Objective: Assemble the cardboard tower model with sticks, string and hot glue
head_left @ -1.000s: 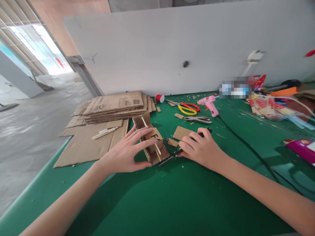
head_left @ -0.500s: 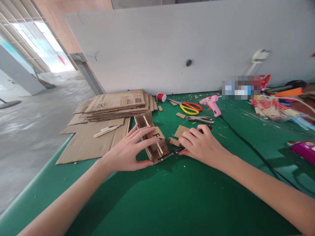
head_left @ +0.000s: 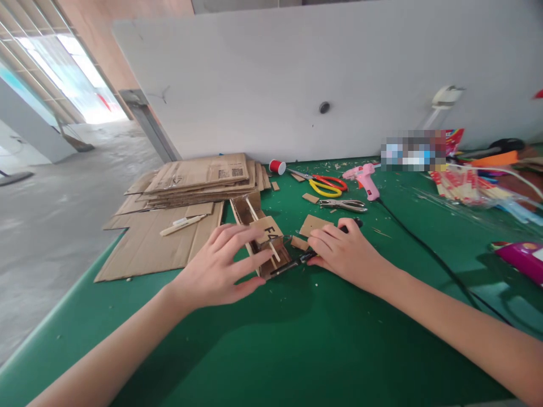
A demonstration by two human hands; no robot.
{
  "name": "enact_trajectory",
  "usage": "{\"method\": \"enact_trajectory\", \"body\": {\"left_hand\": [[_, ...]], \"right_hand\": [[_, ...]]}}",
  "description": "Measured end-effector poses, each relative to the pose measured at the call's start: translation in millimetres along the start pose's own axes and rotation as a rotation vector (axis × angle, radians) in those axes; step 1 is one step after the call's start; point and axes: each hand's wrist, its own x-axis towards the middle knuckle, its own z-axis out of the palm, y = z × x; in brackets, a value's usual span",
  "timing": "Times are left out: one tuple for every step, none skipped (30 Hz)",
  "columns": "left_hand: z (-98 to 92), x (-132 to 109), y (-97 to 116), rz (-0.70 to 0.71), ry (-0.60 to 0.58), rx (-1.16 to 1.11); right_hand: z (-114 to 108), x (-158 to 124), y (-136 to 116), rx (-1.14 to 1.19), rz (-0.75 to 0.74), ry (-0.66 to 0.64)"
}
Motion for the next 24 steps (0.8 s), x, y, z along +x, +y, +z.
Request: {"method": "enact_trajectory", "body": {"left_hand": [[-1.7, 0, 6, 0.017, 0.044, 0.039], [-2.9, -1, 13, 0.027, 0.068, 0.066], [-3.5, -1, 20, 0.034, 0.066, 0.075], [-3.5, -3, 26, 0.031, 0.053, 0.079], [-2.8, -4, 32, 0.024, 0.046, 0.083], [-1.6, -6, 36, 0.012, 0.039, 0.086], [-0.1, -8, 40, -0.012, 0.029, 0.090], [1.7, -9, 42, -0.037, 0.014, 0.092], [3.5, -11, 43, -0.060, -0.004, 0.087], [5.1, -11, 44, -0.076, -0.021, 0.079], [6.2, -11, 45, -0.082, -0.031, 0.068], [6.9, -11, 47, -0.080, -0.036, 0.053], [7.1, -10, 49, -0.076, -0.041, 0.036], [6.9, -8, 52, -0.071, -0.047, 0.018], [6.2, -6, 57, -0.062, -0.057, 0.000], [5.4, -4, 62, -0.052, -0.070, -0.017], [4.6, -1, 69, -0.034, -0.081, -0.032], [3.9, 2, 76, -0.012, -0.093, -0.045], [3.5, 5, 83, 0.012, -0.099, -0.055], [3.5, 9, 91, 0.044, -0.103, -0.061], [4.2, 14, 98, 0.069, -0.107, -0.067], [5.6, 19, 106, 0.092, -0.097, -0.073], [7.8, 25, 113, 0.100, -0.079, -0.073], [10.9, 32, 119, 0.095, -0.071, -0.058]], "right_hand": [[0, 0, 0, 0.009, 0.002, -0.002], [0, 0, -1, 0.016, 0.008, -0.009], [0, 0, -1, 0.022, 0.015, -0.020], [0, 0, -1, 0.027, 0.022, -0.032], [0, 0, -1, 0.031, 0.027, -0.041], [-1, 1, -1, 0.034, 0.031, -0.050], [-1, 1, -2, 0.035, 0.033, -0.055], [-1, 1, -2, 0.034, 0.035, -0.058], [-1, 2, -2, 0.032, 0.034, -0.059], [-1, 2, -2, 0.028, 0.032, -0.058], [-1, 2, -2, 0.025, 0.030, -0.057], [-2, 2, -2, 0.026, 0.030, -0.058], [-2, 2, -2, 0.029, 0.030, -0.059], [-3, 3, -2, 0.033, 0.032, -0.063], [-4, 3, -2, 0.035, 0.034, -0.068], [-4, 3, -2, 0.035, 0.034, -0.074], [-5, 3, -3, 0.033, 0.033, -0.079], [-6, 3, -3, 0.031, 0.030, -0.084], [-6, 3, -3, 0.029, 0.028, -0.087], [-7, 4, -3, 0.030, 0.028, -0.089], [-8, 5, -3, 0.032, 0.030, -0.089], [-8, 5, -3, 0.033, 0.032, -0.092], [-9, 6, -4, 0.032, 0.034, -0.092], [-9, 6, -4, 0.032, 0.034, -0.091]]}}
